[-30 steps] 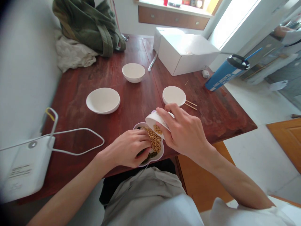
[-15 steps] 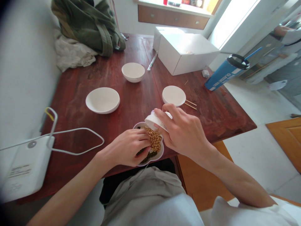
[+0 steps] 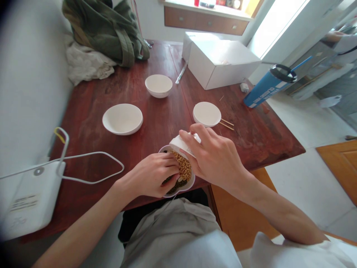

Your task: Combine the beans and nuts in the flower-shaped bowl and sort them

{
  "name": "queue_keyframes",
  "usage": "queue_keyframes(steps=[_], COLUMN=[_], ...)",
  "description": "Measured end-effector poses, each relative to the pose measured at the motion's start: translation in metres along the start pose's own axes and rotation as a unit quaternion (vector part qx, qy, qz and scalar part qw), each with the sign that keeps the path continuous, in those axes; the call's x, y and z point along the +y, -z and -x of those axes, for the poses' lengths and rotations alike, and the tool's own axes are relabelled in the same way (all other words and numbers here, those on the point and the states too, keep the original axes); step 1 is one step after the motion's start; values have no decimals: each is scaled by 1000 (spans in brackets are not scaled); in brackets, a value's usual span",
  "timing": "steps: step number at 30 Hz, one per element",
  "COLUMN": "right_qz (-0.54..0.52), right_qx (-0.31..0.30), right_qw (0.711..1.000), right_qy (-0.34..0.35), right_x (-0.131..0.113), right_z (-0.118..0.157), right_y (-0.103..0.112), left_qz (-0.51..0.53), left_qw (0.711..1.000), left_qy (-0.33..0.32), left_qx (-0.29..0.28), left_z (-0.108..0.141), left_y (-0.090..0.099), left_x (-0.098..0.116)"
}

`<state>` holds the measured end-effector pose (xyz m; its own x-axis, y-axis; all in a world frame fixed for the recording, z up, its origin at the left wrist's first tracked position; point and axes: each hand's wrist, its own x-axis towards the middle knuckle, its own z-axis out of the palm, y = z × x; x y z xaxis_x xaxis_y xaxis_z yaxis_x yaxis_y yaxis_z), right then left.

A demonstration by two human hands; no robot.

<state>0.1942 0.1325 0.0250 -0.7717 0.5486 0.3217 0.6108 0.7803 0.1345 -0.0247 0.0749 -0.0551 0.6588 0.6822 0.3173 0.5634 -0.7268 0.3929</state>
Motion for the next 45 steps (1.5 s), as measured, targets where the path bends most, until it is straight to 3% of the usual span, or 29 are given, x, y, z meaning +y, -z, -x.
queue_keyframes(steps=[11,22,39,45], right_qz=[-2,4,-55,-52], right_qx=[39,124,245,297], right_qw=[999,990,961,943], right_qy=[16,70,119,141], right_x=[1,8,33,41], right_z=[5,11,23,25], right_y=[-6,-17,-52,-65], left_qz=[-16,-13,-14,-19], left_qw=[1000,998,971,960], left_qy=[-15,-25,-85,-63], left_qx=[14,49,223,273], left_z=[0,1,0,5], left_y=[-2,-3,5,5], left_x=[0,-2,2,0])
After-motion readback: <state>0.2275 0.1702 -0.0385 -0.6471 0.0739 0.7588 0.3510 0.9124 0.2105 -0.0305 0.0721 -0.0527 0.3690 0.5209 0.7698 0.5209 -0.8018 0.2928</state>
